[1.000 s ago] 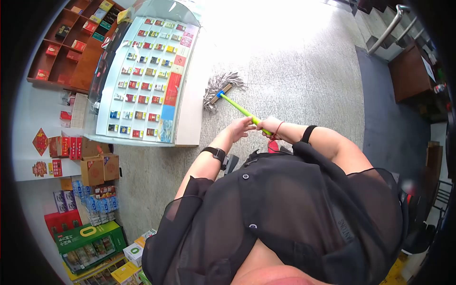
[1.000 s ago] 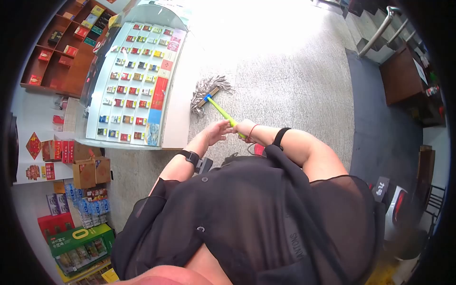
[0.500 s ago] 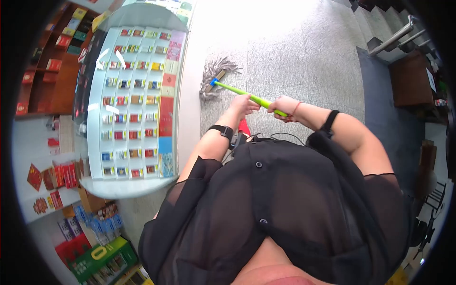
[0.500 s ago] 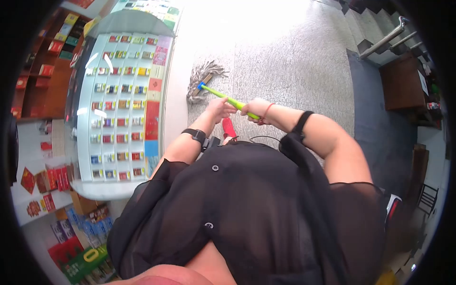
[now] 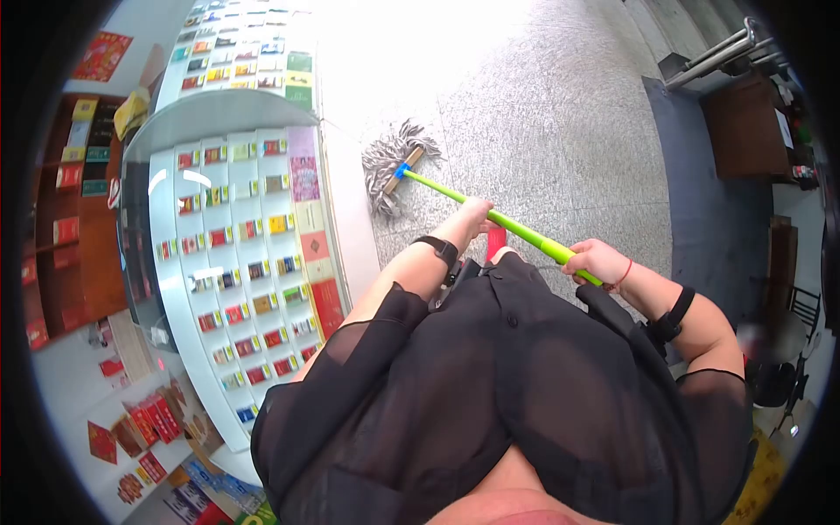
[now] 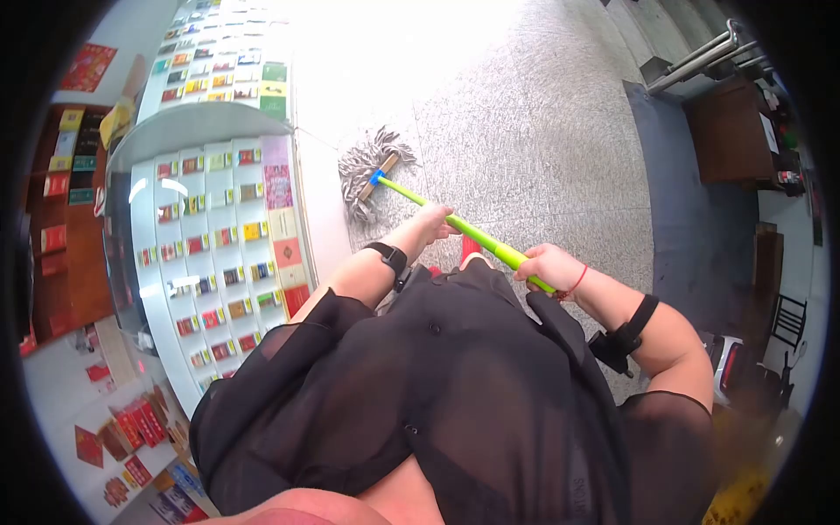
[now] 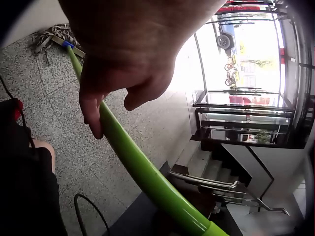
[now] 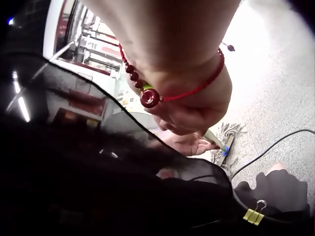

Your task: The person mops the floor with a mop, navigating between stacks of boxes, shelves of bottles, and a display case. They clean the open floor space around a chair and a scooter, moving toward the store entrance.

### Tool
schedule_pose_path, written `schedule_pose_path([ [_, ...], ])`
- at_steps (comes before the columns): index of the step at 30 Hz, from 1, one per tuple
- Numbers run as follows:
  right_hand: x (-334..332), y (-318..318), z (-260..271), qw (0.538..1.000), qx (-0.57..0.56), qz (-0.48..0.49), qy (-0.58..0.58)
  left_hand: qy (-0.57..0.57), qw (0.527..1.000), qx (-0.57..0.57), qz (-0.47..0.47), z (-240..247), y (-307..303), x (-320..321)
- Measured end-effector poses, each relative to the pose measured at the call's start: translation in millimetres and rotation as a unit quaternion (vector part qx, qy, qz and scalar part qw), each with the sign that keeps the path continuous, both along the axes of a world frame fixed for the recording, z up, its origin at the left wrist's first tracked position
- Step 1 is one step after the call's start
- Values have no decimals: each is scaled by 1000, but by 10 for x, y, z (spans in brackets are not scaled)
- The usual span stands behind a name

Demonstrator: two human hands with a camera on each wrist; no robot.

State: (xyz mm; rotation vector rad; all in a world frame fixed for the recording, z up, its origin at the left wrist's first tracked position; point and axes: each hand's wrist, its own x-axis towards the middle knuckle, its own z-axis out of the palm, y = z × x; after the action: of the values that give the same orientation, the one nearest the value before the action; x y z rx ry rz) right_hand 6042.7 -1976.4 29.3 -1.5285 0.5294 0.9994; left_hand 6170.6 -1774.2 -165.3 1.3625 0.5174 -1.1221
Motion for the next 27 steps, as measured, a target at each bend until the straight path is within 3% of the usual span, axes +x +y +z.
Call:
schedule_pose_path([
  [3,542,102,-33,998,27,-50,34,-24,999,15,27,55,-54,600],
  [5,1061,180,-37,999,8,-30,22,-57,996,52,-37,-52,-90,1160],
  [8,2027,201,-40,998,23,-58,12,-75,996,39,-9,79,-153,1970],
  [12,3267,248,-474,999,7,-33,-23,-62,998,16,12,250,-125,3008],
  [16,4275,397,-436,996,36,-80,-18,-38,998,12,47,367,-104,3805],
  [23,5536,569,-442,994,32,-100,-26,-36,998,-6,46,340,95,5143],
  [27,6318,568,-415,994,21,-98,-32,-45,999,-23,-9,495,187,5961],
])
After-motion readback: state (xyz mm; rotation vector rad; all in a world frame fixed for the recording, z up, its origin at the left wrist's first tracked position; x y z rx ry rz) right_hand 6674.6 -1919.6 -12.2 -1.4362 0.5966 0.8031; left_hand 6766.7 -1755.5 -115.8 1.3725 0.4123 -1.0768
